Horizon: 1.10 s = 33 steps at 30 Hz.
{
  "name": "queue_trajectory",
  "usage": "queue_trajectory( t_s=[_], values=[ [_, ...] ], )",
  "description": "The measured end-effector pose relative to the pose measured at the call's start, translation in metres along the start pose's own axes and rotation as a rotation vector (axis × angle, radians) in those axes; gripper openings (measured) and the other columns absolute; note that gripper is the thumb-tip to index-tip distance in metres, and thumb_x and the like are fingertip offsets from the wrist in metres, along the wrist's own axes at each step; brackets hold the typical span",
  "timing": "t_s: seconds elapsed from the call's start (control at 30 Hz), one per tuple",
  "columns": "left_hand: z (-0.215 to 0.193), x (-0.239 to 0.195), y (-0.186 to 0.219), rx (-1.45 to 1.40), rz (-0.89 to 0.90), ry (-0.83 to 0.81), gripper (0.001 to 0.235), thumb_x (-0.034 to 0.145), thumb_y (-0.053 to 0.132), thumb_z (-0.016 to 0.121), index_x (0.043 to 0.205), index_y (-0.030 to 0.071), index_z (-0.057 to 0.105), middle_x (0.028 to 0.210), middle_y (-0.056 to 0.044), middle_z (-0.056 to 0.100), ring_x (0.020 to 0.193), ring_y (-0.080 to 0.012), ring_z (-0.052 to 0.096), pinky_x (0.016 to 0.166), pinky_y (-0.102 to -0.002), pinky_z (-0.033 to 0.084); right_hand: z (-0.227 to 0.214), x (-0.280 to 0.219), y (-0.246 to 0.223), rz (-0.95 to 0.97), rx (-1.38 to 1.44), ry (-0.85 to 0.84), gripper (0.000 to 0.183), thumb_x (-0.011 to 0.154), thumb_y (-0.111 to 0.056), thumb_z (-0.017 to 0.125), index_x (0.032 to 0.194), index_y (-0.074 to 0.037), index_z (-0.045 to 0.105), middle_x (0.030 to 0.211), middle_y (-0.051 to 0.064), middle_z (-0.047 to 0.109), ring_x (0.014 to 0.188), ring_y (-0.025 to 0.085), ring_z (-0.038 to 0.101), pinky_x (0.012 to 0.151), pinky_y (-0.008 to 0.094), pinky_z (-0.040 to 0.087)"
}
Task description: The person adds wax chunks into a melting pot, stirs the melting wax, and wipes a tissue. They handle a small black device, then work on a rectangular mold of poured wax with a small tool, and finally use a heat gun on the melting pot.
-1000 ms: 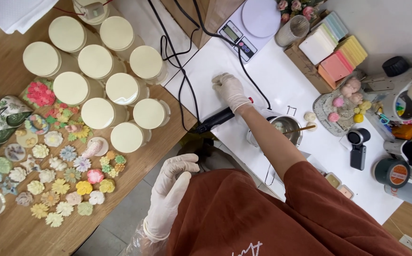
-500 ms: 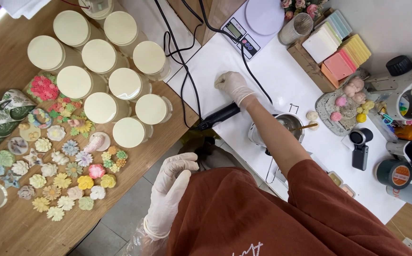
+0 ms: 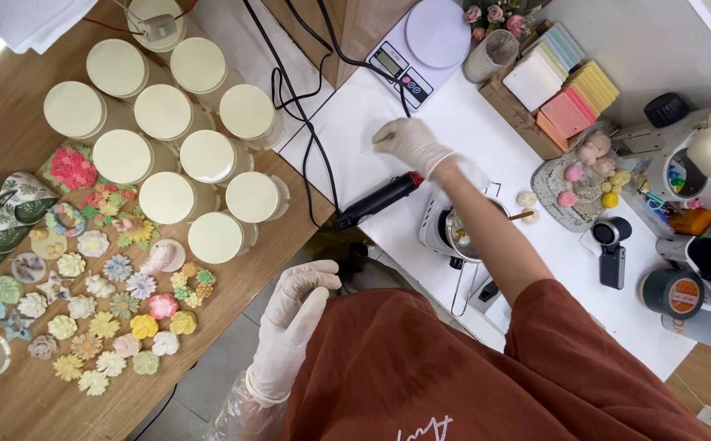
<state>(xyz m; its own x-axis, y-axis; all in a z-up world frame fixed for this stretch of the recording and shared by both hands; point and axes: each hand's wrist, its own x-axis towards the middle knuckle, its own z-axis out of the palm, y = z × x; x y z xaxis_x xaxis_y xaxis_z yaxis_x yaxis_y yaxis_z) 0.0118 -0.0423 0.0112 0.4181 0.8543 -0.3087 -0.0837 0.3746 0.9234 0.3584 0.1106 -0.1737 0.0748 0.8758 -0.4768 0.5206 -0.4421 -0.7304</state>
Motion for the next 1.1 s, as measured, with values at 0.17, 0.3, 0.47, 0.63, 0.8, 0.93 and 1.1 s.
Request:
queue_trajectory(
  t_s=[0.17,0.3,0.47,0.63,0.8,0.93,1.1],
  values=[
    [0.004,-0.004,0.006,0.069,-0.015,-0.006,0.017,0.097,0.000,0.057,0.108,0.007,0.069,0.129,-0.008,0.063,0.118,-0.0170,0.061,0.104,-0.031,0.049,0.060,0.026,0.045,-0.108,-0.243,0.115,0.021,0.082,-0.020,0.084,0.098,-0.008,0.078,0.098,0.012,0.077,0.086,0.024,0.073,0.083,0.032,0.057],
    [0.001,-0.008,0.001,0.041,-0.019,0.014,0.017,0.098,0.000,0.056,0.108,0.006,0.069,0.129,-0.009,0.062,0.118,-0.0170,0.060,0.105,-0.031,0.048,0.074,0.035,0.060,-0.121,-0.308,0.210,0.018,0.081,-0.021,0.079,0.096,-0.011,0.078,0.100,0.011,0.075,0.091,0.027,0.071,0.084,0.037,0.055],
    [0.001,-0.007,-0.003,0.029,-0.019,0.039,0.017,0.098,0.000,0.057,0.108,0.006,0.069,0.128,-0.009,0.062,0.117,-0.0165,0.060,0.104,-0.031,0.048,0.083,0.039,0.068,-0.260,-0.440,0.267,0.013,0.084,-0.022,0.076,0.092,-0.011,0.078,0.098,0.010,0.073,0.091,0.030,0.068,0.083,0.040,0.054],
    [0.005,-0.003,0.001,0.054,-0.027,0.009,0.016,0.097,0.001,0.058,0.108,0.006,0.069,0.130,-0.009,0.063,0.114,-0.0160,0.062,0.102,-0.031,0.050,0.083,0.036,0.066,-0.278,-0.631,0.317,0.012,0.089,-0.022,0.075,0.091,-0.010,0.078,0.096,0.011,0.074,0.092,0.029,0.069,0.085,0.041,0.054],
    [0.004,0.000,0.002,0.082,-0.012,-0.007,0.016,0.098,0.001,0.058,0.108,0.006,0.069,0.129,-0.009,0.063,0.116,-0.0162,0.062,0.104,-0.031,0.049,0.025,-0.001,0.014,0.039,-0.229,-0.084,0.017,0.085,-0.019,0.079,0.098,-0.008,0.081,0.095,0.009,0.079,0.084,0.020,0.073,0.083,0.031,0.058],
    [0.002,0.004,-0.004,0.098,0.012,-0.019,0.015,0.099,0.002,0.058,0.108,0.005,0.069,0.128,-0.009,0.064,0.118,-0.0166,0.061,0.105,-0.031,0.048,-0.024,-0.028,0.000,0.066,0.222,-0.169,0.028,0.082,-0.019,0.083,0.104,-0.002,0.078,0.093,0.008,0.078,0.082,0.016,0.072,0.080,0.027,0.061],
    [0.008,0.012,-0.004,-0.008,-0.060,-0.041,0.015,0.099,0.002,0.058,0.108,0.005,0.069,0.127,-0.007,0.063,0.116,-0.0160,0.061,0.105,-0.031,0.049,-0.047,-0.046,0.010,0.081,0.777,-0.218,0.026,0.092,-0.014,0.078,0.111,0.003,0.075,0.098,0.007,0.076,0.087,0.014,0.070,0.088,0.028,0.060]
  ],
)
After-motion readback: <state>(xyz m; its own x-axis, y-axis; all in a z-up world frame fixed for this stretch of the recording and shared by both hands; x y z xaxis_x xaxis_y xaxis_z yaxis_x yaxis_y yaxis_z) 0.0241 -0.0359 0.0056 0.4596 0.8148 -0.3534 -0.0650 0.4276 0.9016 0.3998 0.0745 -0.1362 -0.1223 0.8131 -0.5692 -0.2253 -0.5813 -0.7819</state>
